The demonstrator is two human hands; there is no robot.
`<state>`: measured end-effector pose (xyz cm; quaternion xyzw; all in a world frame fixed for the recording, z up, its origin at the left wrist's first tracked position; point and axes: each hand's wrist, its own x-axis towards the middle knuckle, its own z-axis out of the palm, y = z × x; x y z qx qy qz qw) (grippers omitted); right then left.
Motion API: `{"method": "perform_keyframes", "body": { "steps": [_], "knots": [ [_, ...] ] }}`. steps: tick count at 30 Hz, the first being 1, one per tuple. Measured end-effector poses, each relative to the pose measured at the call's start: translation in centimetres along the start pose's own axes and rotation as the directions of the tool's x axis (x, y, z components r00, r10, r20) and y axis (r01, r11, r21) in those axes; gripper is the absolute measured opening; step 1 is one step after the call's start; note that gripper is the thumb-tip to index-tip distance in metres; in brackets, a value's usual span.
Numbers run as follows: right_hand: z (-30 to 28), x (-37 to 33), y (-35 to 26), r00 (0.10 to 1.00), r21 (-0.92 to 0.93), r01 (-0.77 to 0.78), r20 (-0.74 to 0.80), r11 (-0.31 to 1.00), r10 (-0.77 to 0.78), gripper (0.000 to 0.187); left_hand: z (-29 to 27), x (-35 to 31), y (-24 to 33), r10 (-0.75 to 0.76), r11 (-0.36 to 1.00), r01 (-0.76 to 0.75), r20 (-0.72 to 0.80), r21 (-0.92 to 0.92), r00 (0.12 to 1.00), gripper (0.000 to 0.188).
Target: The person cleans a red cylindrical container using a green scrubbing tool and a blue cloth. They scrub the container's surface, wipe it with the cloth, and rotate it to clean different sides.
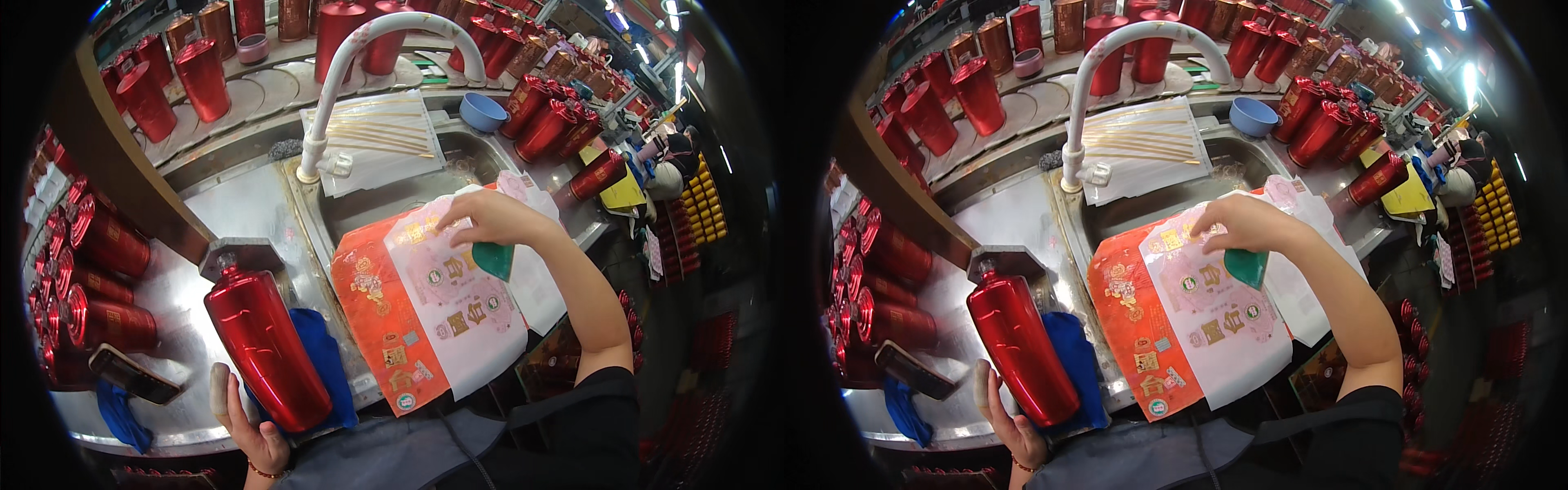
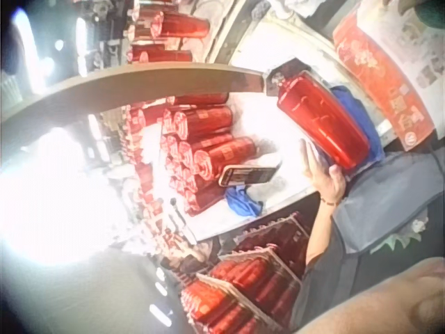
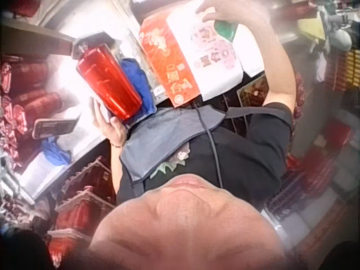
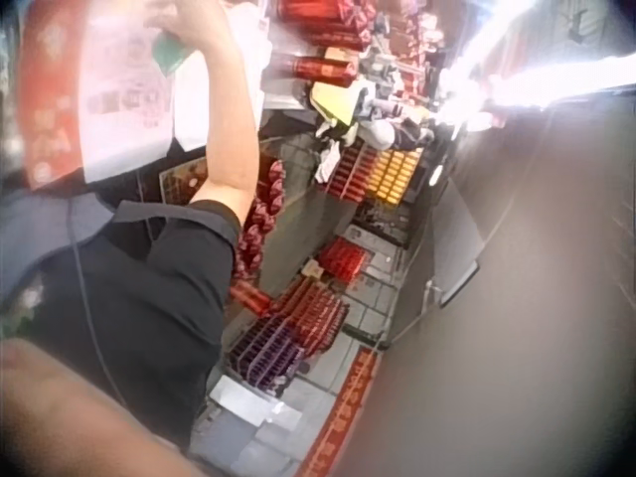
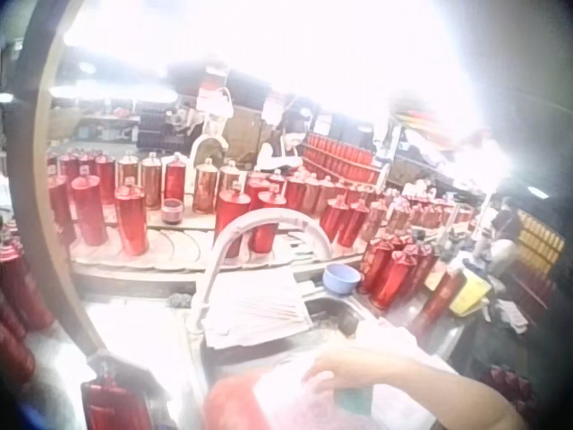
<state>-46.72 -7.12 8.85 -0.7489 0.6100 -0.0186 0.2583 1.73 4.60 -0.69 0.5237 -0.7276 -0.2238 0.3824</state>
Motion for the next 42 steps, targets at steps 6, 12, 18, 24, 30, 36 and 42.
{"method": "perform_keyframes", "body": {
  "steps": [6, 12, 18, 24, 30, 36, 42],
  "knots": [
    [1.2, 5.0, -0.9, 0.988, -0.107, 0.147, 0.063, 0.983, -0.141, 0.043, -0.2, 0.0, 0.1, 0.02, 1.0, -0.019, 0.044, -0.013, 0.999, 0.086],
    [0.5, 10.5, 0.4, 0.946, -0.049, 0.042, 0.324, 0.998, -0.024, 0.043, 0.2, -0.1, 0.0, 0.003, 0.997, -0.003, -0.001, -0.074, 1.0, 0.084],
    [-0.5, 11.6, 0.0, 0.966, -0.116, 0.044, 0.258, 0.992, -0.012, 0.032, -0.2, 0.4, -0.1, 0.035, 0.998, -0.033, 0.028, -0.059, 0.999, 0.077],
    [-1.4, 6.4, -5.4, 0.971, -0.312, 0.116, -0.165, 0.943, -0.174, 0.017, -1.5, 1.6, -0.2, 0.082, 0.986, -0.055, 0.173, -0.157, 0.981, 0.115],
    [-0.9, -1.5, -16.8, 0.821, -0.287, 0.26, -0.437, 0.922, -0.367, 0.003, -0.4, 5.2, 3.1, 0.206, 0.978, -0.199, 0.2, -0.056, 0.958, 0.139],
    [0.4, -5.0, -21.4, 0.743, -0.155, 0.519, -0.403, 0.84, -0.534, 0.016, -0.4, 5.3, 2.8, 0.211, 0.978, -0.208, 0.186, -0.036, 0.96, 0.132],
    [0.1, -4.0, -24.1, 0.785, 0.317, 0.619, -0.267, 0.719, -0.559, 0.02, -1.0, 5.2, 1.4, 0.172, 0.971, -0.101, 0.343, -0.215, 0.924, 0.149]
  ]
}}
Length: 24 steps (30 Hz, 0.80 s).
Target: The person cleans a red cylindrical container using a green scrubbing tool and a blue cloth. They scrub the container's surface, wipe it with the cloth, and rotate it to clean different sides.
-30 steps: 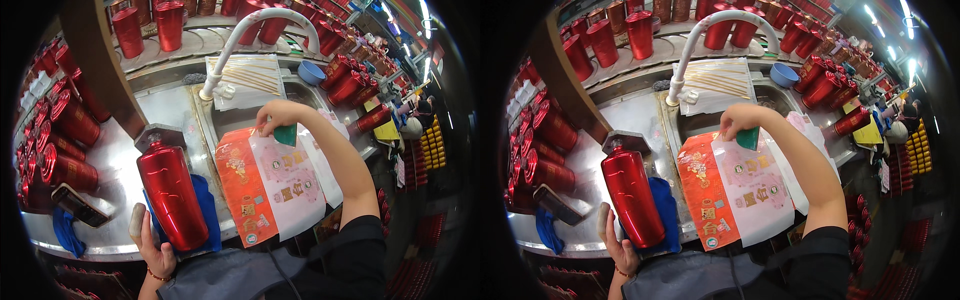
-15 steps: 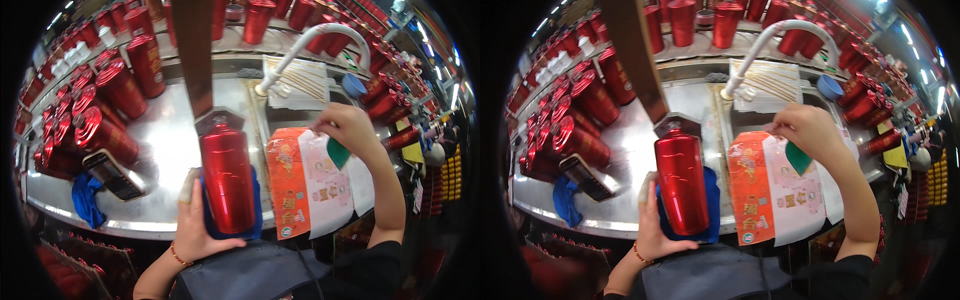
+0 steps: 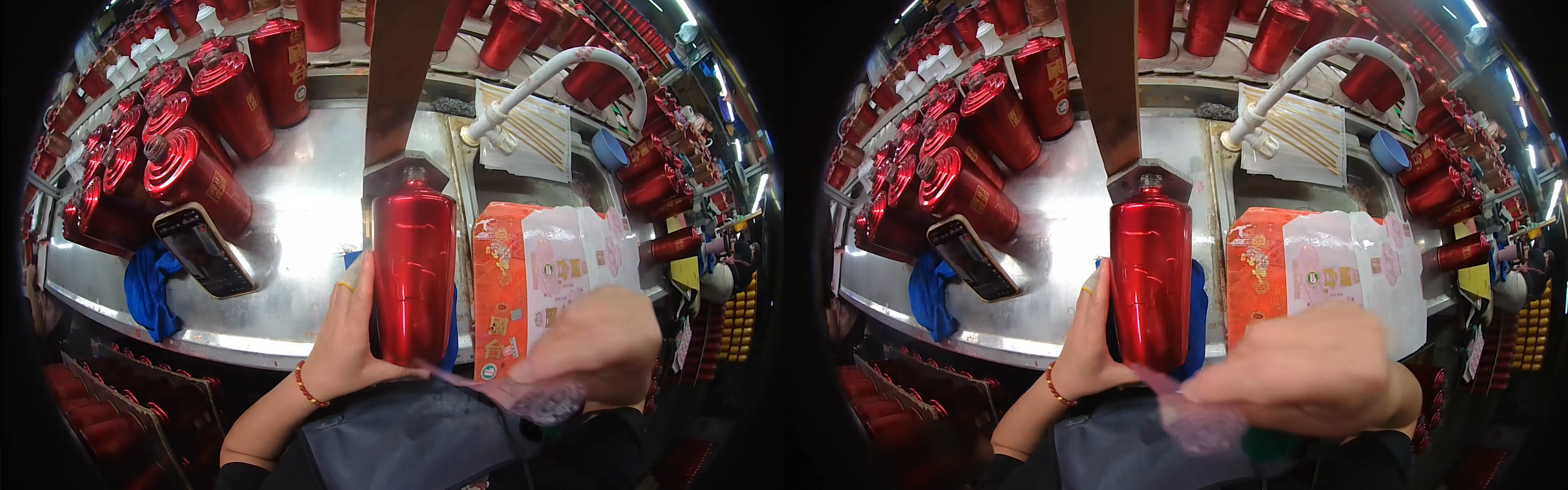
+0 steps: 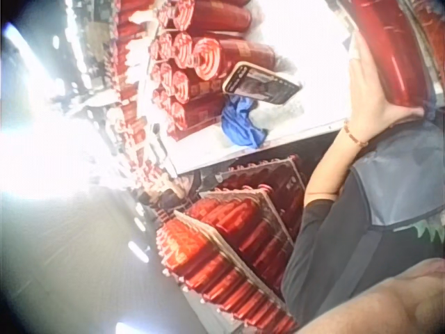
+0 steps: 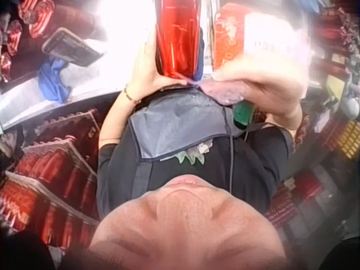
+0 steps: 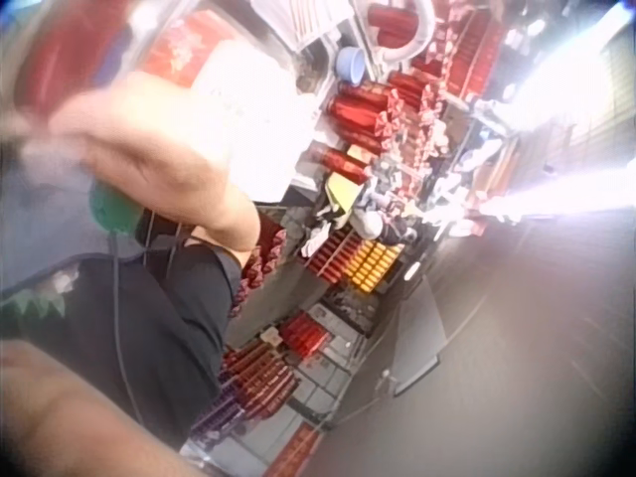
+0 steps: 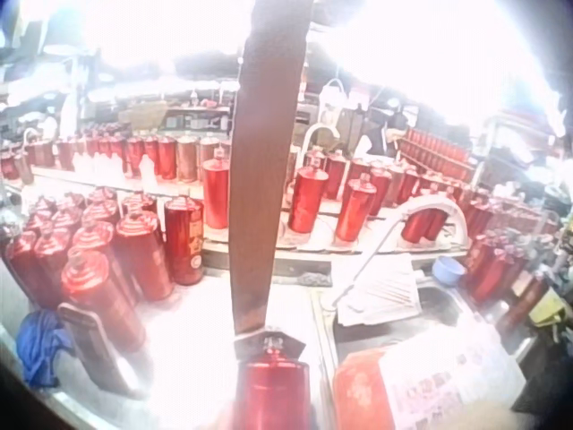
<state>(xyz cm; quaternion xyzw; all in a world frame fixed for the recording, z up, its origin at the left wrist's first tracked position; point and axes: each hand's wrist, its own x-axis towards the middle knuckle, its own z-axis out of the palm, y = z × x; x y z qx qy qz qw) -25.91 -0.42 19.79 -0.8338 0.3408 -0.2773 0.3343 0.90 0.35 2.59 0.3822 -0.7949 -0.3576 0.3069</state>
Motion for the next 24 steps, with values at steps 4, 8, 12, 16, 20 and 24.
{"method": "perform_keyframes", "body": {
  "steps": [4, 8, 12, 16, 20, 24],
  "knots": [
    [3.0, 3.1, 3.7, 0.987, 0.249, -0.15, -0.016, 0.957, 0.159, 0.013, -2.1, 0.1, -1.0, 0.028, 0.876, 0.035, 0.122, -0.481, 0.992, 0.17],
    [5.0, 4.5, 7.4, 0.924, 0.373, -0.335, -0.049, 0.865, 0.379, 0.01, -1.3, 0.7, -1.0, -0.068, 0.82, 0.072, 0.029, -0.568, 0.997, 0.149],
    [6.1, 4.4, 8.4, 0.939, 0.342, -0.237, -0.16, 0.909, 0.305, 0.01, 0.3, 1.3, 0.5, -0.23, 0.892, 0.176, -0.083, -0.416, 0.97, 0.116],
    [6.5, 4.5, 8.6, 0.948, 0.231, -0.145, -0.248, 0.962, 0.202, 0.012, 0.5, 1.3, 0.7, -0.242, 0.907, 0.194, -0.084, -0.375, 0.967, 0.106],
    [5.8, 4.4, 8.4, 0.952, 0.179, -0.224, -0.171, 0.958, 0.254, 0.011, 0.0, 1.5, 0.3, -0.211, 0.914, 0.172, -0.069, -0.366, 0.975, 0.104],
    [5.6, 4.8, 8.2, 0.958, 0.145, -0.207, -0.17, 0.968, 0.231, 0.01, 0.1, 1.6, 0.2, -0.199, 0.911, 0.154, -0.08, -0.383, 0.977, 0.102]
  ]
}}
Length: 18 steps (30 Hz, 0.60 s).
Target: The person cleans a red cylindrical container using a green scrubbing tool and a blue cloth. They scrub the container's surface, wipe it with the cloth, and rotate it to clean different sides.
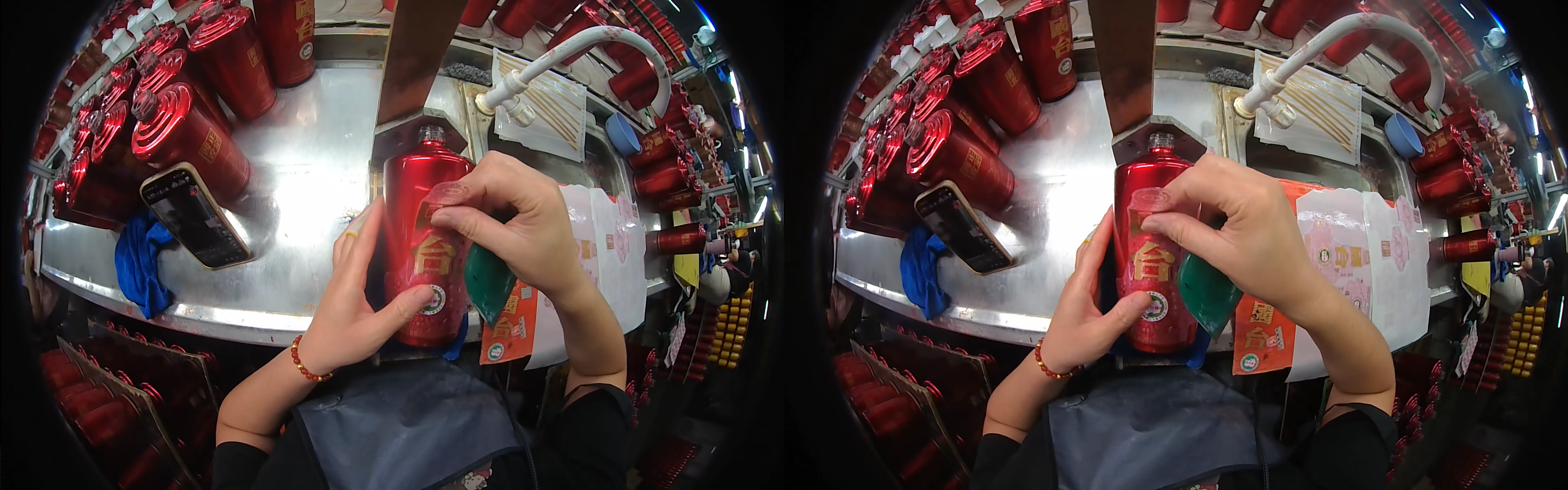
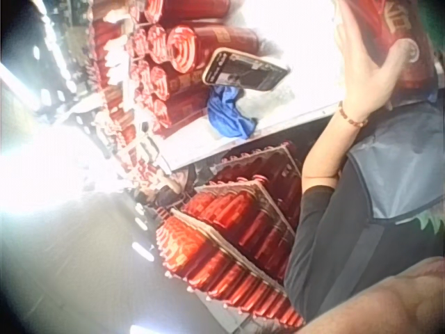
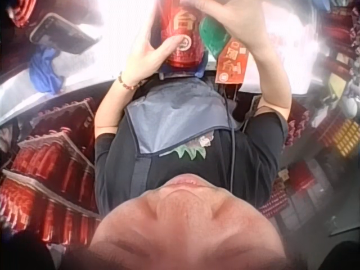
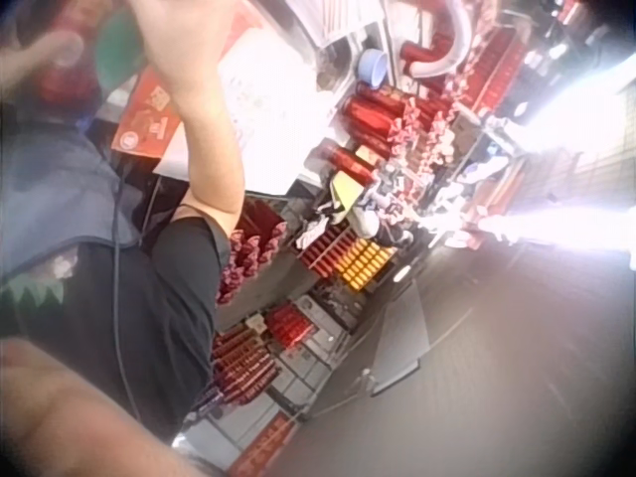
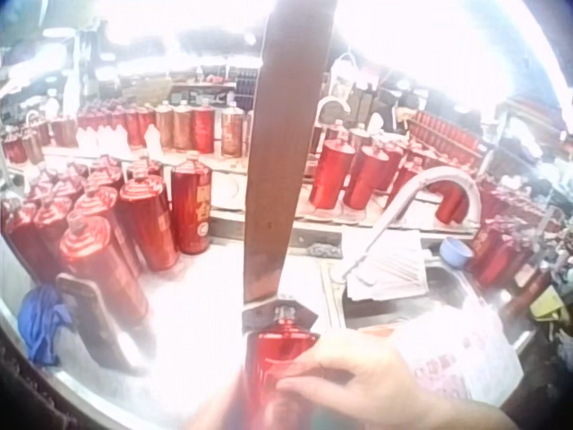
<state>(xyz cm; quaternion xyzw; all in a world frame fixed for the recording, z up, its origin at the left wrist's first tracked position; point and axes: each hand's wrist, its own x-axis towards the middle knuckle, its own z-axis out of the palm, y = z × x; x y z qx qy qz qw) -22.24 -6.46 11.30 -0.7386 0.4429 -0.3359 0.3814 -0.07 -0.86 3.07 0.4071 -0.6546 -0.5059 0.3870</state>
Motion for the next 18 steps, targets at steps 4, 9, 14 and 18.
{"method": "perform_keyframes", "body": {
  "steps": [4, 9, 14, 18],
  "knots": [
    [0.21, 0.08, 0.2, 1.0, 0.03, -0.009, -0.006, 0.999, 0.01, 0.009, 0.44, 0.12, 0.03, -0.021, 0.999, 0.02, -0.036, -0.029, 0.999, 0.1],
    [0.03, 0.05, 0.24, 1.0, 0.034, -0.028, 0.007, 0.999, 0.028, 0.01, 0.81, 0.31, 0.1, -0.024, 0.999, 0.022, -0.06, -0.03, 0.998, 0.097],
    [0.09, 0.18, 0.2, 0.999, 0.038, -0.034, 0.012, 0.999, 0.033, 0.009, 0.94, 0.37, 0.29, -0.032, 0.999, 0.029, -0.072, -0.044, 0.997, 0.097],
    [0.1, 0.24, -0.04, 1.0, -0.008, -0.03, 0.009, 1.0, 0.03, 0.011, 1.03, 0.39, 0.29, -0.018, 1.0, 0.016, -0.084, -0.019, 0.996, 0.097]
  ]
}}
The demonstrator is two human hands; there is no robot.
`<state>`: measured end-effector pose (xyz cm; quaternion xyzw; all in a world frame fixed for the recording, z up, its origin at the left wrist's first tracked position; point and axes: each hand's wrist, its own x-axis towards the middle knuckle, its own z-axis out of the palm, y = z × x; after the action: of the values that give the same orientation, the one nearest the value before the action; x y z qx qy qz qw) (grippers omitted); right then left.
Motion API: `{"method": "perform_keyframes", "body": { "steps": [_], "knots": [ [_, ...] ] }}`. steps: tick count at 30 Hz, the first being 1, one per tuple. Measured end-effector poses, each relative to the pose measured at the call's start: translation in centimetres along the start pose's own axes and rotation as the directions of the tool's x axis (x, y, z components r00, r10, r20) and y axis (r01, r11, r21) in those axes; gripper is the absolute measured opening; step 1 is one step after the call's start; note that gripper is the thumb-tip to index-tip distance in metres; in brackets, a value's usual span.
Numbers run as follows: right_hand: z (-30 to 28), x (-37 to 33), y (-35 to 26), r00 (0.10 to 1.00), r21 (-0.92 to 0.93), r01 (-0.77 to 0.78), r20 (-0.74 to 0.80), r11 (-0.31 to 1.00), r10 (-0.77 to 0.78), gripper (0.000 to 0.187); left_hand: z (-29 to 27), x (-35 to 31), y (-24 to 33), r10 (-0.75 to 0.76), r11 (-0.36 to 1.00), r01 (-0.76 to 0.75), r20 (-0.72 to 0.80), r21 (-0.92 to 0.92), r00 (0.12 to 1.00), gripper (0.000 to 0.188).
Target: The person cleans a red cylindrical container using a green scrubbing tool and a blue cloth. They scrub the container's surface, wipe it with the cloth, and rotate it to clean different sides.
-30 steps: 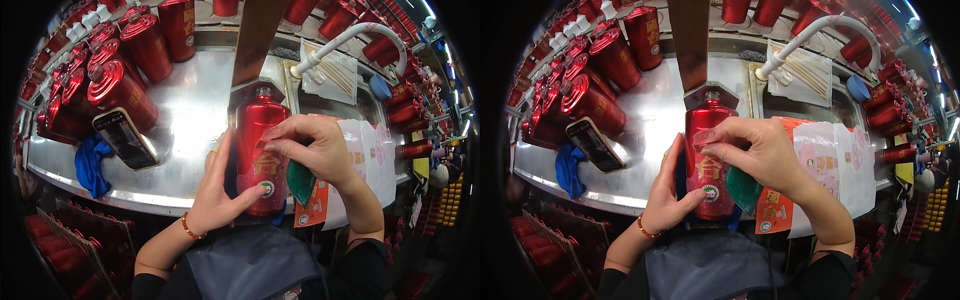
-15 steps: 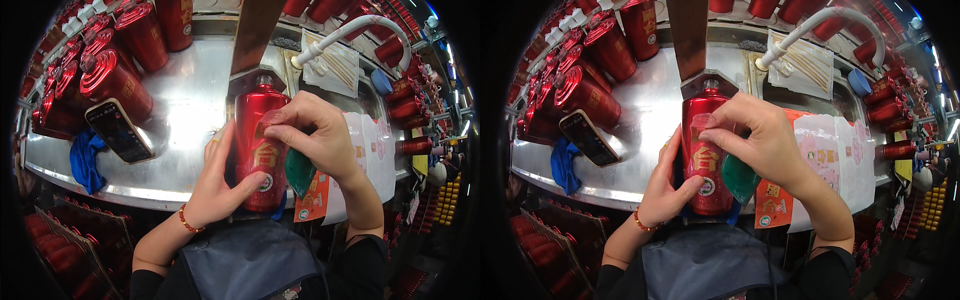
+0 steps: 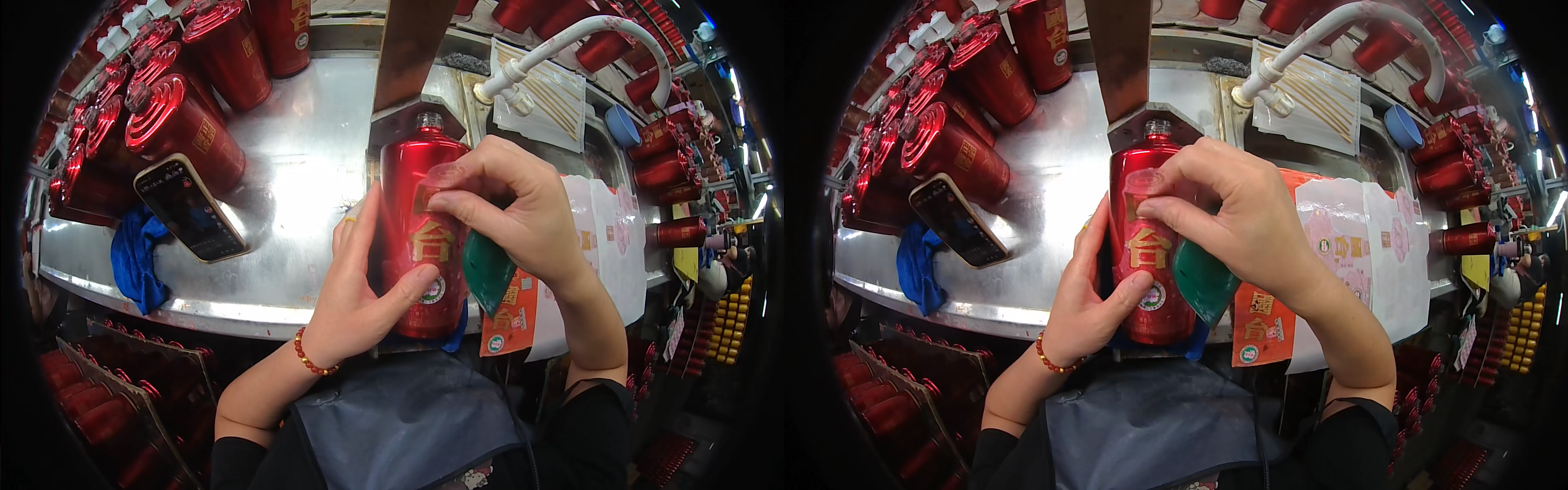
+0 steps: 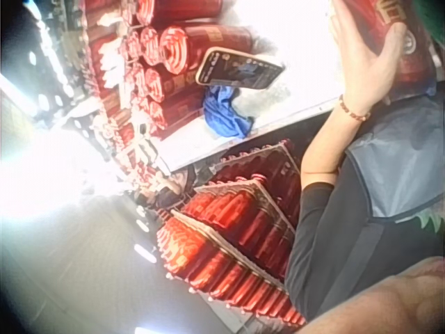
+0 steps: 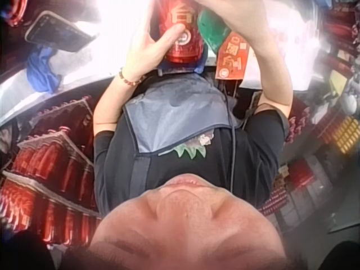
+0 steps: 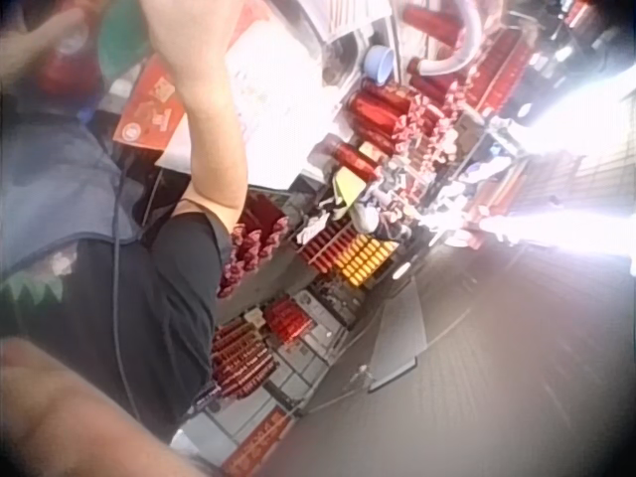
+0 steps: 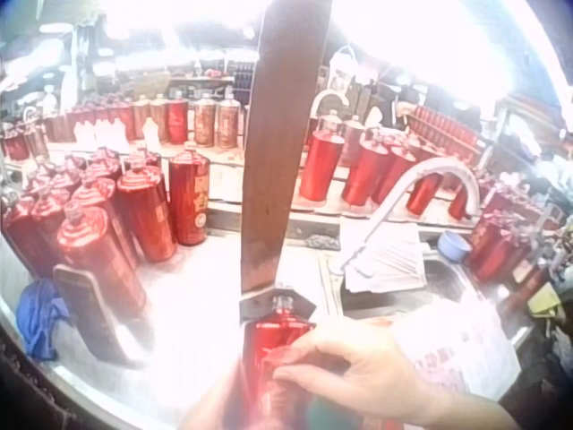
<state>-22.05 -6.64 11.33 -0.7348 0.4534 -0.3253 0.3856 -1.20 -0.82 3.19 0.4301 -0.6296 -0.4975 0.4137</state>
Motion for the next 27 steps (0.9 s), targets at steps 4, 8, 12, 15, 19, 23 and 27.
{"method": "perform_keyframes", "body": {
  "steps": [4, 8, 12, 15, 19, 23, 27],
  "knots": [
    [0.2, 0.0, 0.7, 1.0, 0.012, 0.018, -0.005, 1.0, -0.018, 0.018, 0.1, -0.1, 0.3, 0.012, 0.998, -0.011, -0.014, 0.055, 1.0, 0.098],
    [-0.1, -0.4, 0.8, 0.991, 0.105, -0.115, -0.055, 0.988, 0.121, 0.032, -0.2, -0.3, 1.2, 0.042, 0.993, -0.043, 0.011, 0.106, 0.999, 0.099],
    [0.3, -0.8, 2.4, 0.958, 0.281, -0.153, -0.195, 0.948, 0.212, 0.039, -1.4, -0.5, -0.3, 0.133, 0.965, -0.136, 0.03, 0.225, 0.991, 0.087],
    [0.2, -2.0, 3.8, 0.934, 0.412, -0.222, -0.17, 0.884, 0.314, 0.041, -1.8, -0.4, -0.9, 0.087, 0.98, -0.086, 0.005, 0.18, 0.996, 0.068],
    [0.8, -4.8, 3.8, 0.897, 0.55, -0.39, 0.045, 0.739, 0.439, 0.057, -1.8, 0.8, -1.2, 0.02, 1.0, -0.018, -0.073, 0.017, 0.997, 0.059],
    [2.1, -5.4, 2.6, 0.889, 0.609, -0.404, 0.084, 0.682, 0.451, 0.077, -0.9, 3.9, -0.1, -0.04, 0.984, 0.014, -0.141, -0.179, 0.989, 0.067],
    [2.5, -4.9, 2.3, 0.906, 0.554, -0.374, 0.048, 0.744, 0.42, 0.084, 0.1, 6.0, 1.3, -0.108, 0.98, 0.082, -0.14, -0.18, 0.984, 0.076]
  ]
}}
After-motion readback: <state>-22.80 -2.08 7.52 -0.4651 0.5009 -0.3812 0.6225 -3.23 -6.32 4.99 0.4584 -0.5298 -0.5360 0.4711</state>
